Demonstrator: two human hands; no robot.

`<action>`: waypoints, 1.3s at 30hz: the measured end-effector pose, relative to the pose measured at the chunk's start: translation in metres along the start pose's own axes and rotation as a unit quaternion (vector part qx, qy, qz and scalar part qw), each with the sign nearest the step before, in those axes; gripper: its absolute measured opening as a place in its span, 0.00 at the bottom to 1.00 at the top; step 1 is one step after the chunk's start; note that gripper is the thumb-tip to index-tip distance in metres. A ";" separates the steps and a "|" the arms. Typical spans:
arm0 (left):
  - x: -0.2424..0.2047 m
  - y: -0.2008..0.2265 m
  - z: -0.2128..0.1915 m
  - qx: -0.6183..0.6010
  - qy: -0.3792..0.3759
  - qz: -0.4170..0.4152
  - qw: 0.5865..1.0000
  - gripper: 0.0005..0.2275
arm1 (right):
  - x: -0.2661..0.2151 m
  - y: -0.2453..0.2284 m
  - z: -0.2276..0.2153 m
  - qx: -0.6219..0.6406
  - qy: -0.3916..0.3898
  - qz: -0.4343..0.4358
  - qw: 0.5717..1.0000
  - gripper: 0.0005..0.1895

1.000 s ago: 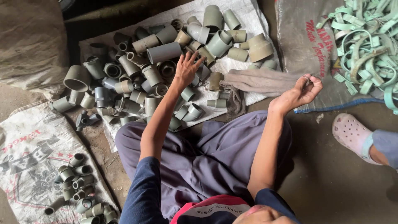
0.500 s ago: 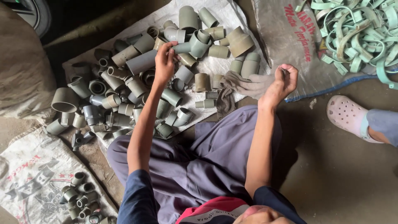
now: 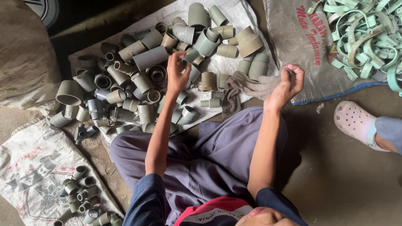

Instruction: The person sits on the floor and cleans small cylindrical plastic parts using a cloth. They pick up each part, wipe it thoroughly, and place it back into the pile. The task is repetitive and involves handling multiple identical items one by one.

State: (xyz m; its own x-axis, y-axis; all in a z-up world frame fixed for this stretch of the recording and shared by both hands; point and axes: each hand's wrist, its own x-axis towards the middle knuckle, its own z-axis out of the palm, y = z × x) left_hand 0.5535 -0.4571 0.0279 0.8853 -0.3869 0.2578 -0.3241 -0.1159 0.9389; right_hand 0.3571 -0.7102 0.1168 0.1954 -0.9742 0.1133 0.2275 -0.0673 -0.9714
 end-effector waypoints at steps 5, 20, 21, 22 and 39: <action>-0.011 -0.060 0.015 0.091 -0.035 0.006 0.995 0.17 | -0.002 -0.006 0.002 0.006 0.004 0.014 1.000 0.09; 0.078 -0.106 0.185 0.525 -0.257 0.192 0.788 0.28 | -0.005 -0.001 0.004 -0.010 -0.003 0.016 1.000 0.07; 0.077 -0.110 0.191 0.558 -0.268 0.191 0.762 0.28 | -0.005 -0.001 0.005 -0.013 -0.005 0.022 1.000 0.08; 0.077 -0.113 0.195 0.590 -0.278 0.189 0.734 0.28 | -0.005 -0.002 0.005 -0.016 -0.007 0.028 0.999 0.08; 0.094 -0.069 0.194 0.300 -0.310 0.010 0.902 0.43 | -0.002 0.010 0.006 -0.016 -0.004 0.052 0.998 0.09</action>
State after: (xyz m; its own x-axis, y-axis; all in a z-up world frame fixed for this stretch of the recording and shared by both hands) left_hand 0.5949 -0.6626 -0.0571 0.5808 -0.8103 -0.0784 -0.6252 -0.5056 0.5945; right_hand 0.3649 -0.7080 0.1085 0.2235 -0.9746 0.0122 0.1748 0.0277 -0.9842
